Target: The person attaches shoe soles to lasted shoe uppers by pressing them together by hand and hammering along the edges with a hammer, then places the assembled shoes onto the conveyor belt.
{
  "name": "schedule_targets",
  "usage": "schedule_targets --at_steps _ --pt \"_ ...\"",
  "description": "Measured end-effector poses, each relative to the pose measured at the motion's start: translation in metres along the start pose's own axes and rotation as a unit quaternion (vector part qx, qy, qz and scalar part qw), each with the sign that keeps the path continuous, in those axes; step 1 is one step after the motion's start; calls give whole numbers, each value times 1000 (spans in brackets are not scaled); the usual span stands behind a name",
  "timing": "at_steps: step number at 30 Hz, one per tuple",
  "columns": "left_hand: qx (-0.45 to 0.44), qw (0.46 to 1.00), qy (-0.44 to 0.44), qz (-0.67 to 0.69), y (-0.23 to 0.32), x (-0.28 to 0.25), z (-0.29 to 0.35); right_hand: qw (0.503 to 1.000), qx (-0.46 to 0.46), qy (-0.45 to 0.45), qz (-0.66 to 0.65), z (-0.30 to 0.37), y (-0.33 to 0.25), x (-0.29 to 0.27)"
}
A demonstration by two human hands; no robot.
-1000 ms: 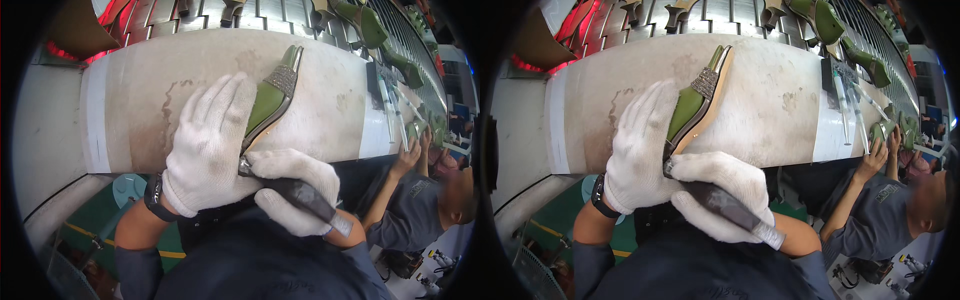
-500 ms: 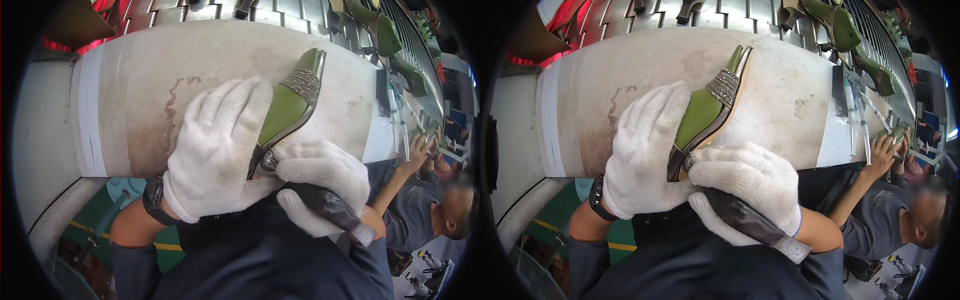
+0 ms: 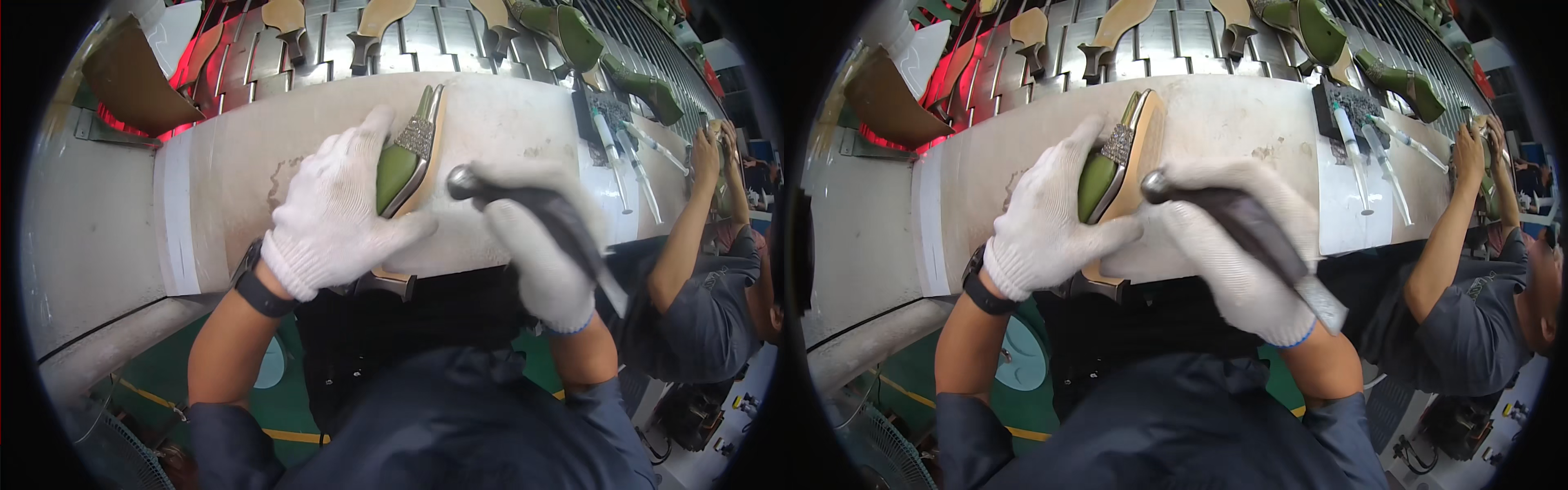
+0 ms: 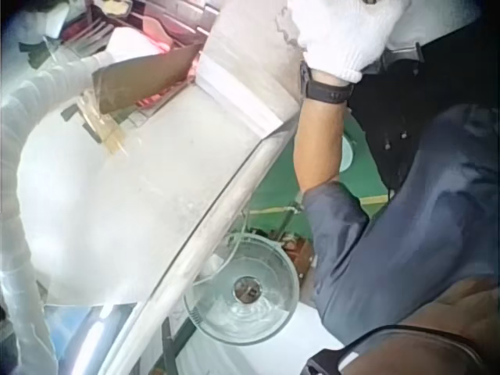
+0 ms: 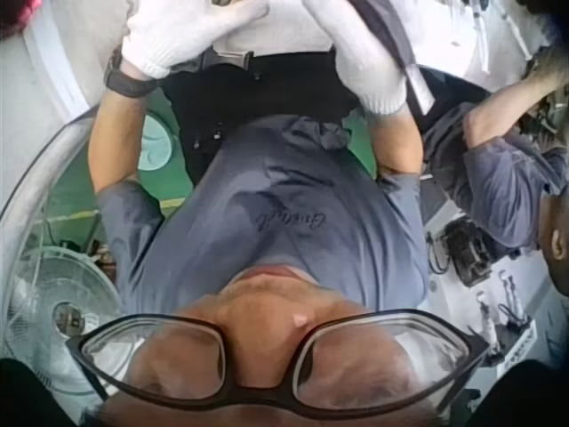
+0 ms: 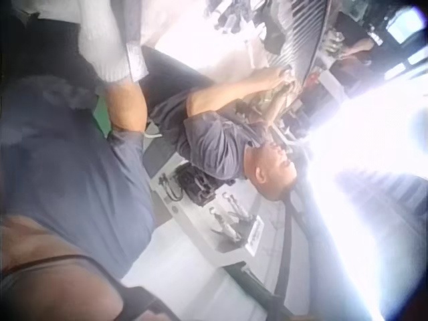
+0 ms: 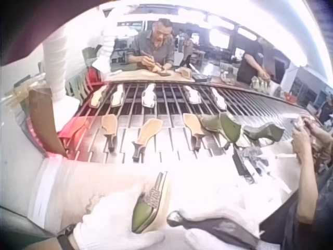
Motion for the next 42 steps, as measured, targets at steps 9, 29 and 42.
schedule_targets --at_steps 9,29,42 --pt "-40 998 -36 -28 19 4 -15 950 -122 -155 241 -74 12 -10" --pt "174 943 132 250 60 -69 15 987 147 32 -60 -34 45 -22" --pt "190 948 146 211 77 -43 22 967 -181 -141 110 -15 -111 -7"
Point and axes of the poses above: each hand's wrist, its own z-axis away from the middle knuckle, its own x-axis out of the palm, y = z × x, the point moved 1 cm from there along -z, towards the middle knuckle, and after that the axes turned 14 degrees about -x, right-handed, at the moved point
